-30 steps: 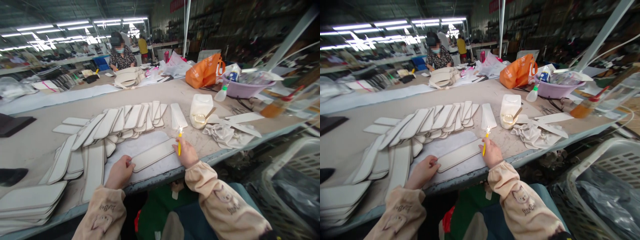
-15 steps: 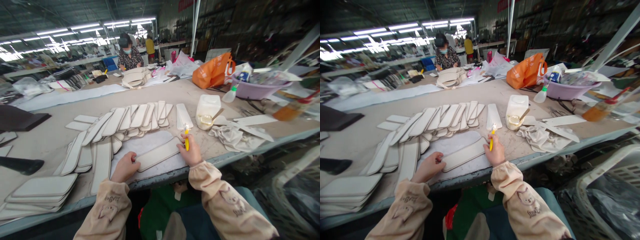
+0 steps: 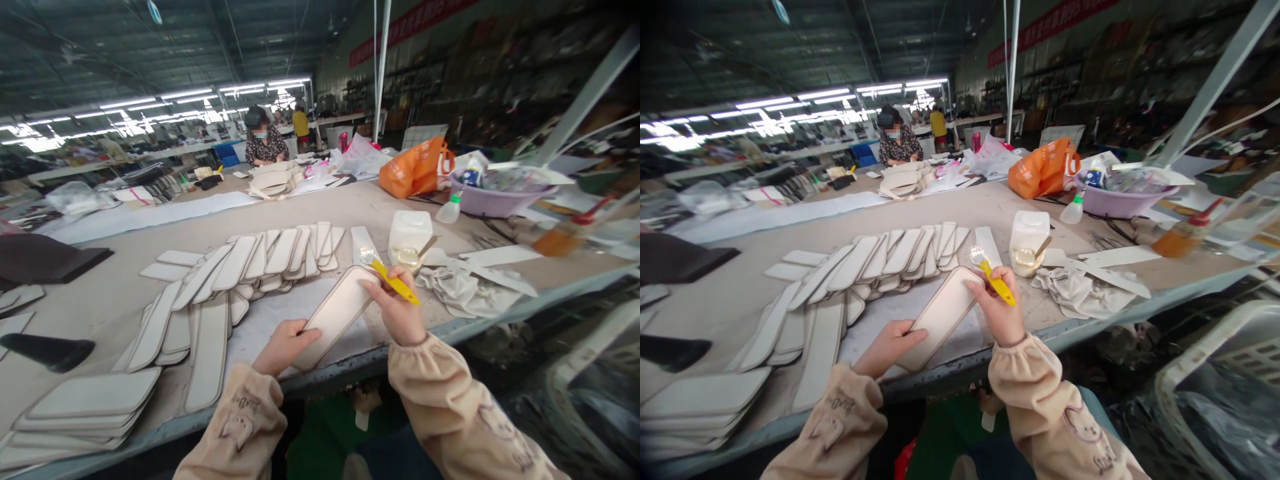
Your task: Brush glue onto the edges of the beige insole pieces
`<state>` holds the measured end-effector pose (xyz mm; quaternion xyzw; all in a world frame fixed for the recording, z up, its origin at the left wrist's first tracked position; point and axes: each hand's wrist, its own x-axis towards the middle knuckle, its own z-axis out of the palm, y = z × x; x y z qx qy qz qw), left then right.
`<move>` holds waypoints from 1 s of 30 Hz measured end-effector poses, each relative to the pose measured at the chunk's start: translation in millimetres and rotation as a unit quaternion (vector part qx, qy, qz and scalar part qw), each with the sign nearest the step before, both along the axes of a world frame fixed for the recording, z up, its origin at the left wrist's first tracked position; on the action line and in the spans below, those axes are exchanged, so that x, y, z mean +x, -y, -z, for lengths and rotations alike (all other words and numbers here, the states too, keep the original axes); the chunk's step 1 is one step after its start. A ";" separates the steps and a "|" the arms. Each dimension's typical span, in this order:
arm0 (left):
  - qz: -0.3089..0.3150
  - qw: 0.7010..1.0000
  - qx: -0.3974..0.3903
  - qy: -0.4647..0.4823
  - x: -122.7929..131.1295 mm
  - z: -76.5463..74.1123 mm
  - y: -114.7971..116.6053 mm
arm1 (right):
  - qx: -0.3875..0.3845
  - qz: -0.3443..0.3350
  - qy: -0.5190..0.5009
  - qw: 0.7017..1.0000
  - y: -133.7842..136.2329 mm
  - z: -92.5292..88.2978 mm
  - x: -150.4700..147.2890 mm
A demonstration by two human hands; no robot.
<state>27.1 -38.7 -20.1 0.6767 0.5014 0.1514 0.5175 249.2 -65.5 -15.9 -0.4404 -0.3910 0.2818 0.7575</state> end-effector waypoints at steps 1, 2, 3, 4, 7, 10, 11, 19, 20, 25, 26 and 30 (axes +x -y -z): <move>-0.018 0.999 -0.029 0.025 3.2 -1.5 7.1 | -0.013 0.018 0.007 1.000 -0.7 3.4 2.2; -0.033 0.997 -0.058 0.050 5.3 -3.4 14.1 | -0.025 0.030 0.012 0.999 -1.2 6.7 3.8; -0.045 0.993 -0.085 0.070 6.5 -5.4 20.5 | -0.036 0.035 0.014 0.999 -1.5 9.2 4.7; -0.053 0.989 -0.108 0.088 6.9 -7.4 26.2 | -0.043 0.032 0.010 0.999 -1.6 10.5 4.9; -0.048 0.976 -0.161 0.140 7.0 -9.9 38.4 | -0.045 0.025 -0.008 0.999 -1.6 7.8 2.9; -0.026 0.946 -0.234 0.222 11.2 -3.3 46.4 | -0.033 0.034 -0.006 0.999 -2.0 1.4 3.1; -0.014 0.930 -0.270 0.248 13.7 0.4 48.9 | -0.034 0.037 -0.002 0.999 -2.4 0.2 4.6; 0.089 0.816 -0.479 0.310 26.8 17.9 63.5 | -0.057 0.090 0.055 0.993 -6.5 15.5 37.0; 0.100 0.817 -0.478 0.307 27.3 18.6 63.5 | -0.059 0.097 0.060 0.992 -7.3 18.6 40.3; 0.115 0.834 -0.463 0.279 31.6 23.8 66.1 | -0.064 0.092 0.066 0.992 -5.9 22.1 46.9; 0.112 0.837 -0.459 0.278 33.0 25.8 67.4 | -0.064 0.088 0.067 0.992 -4.8 21.1 47.0; 0.098 0.841 -0.450 0.283 39.3 34.8 72.8 | -0.066 0.083 0.074 0.992 -1.1 17.8 47.0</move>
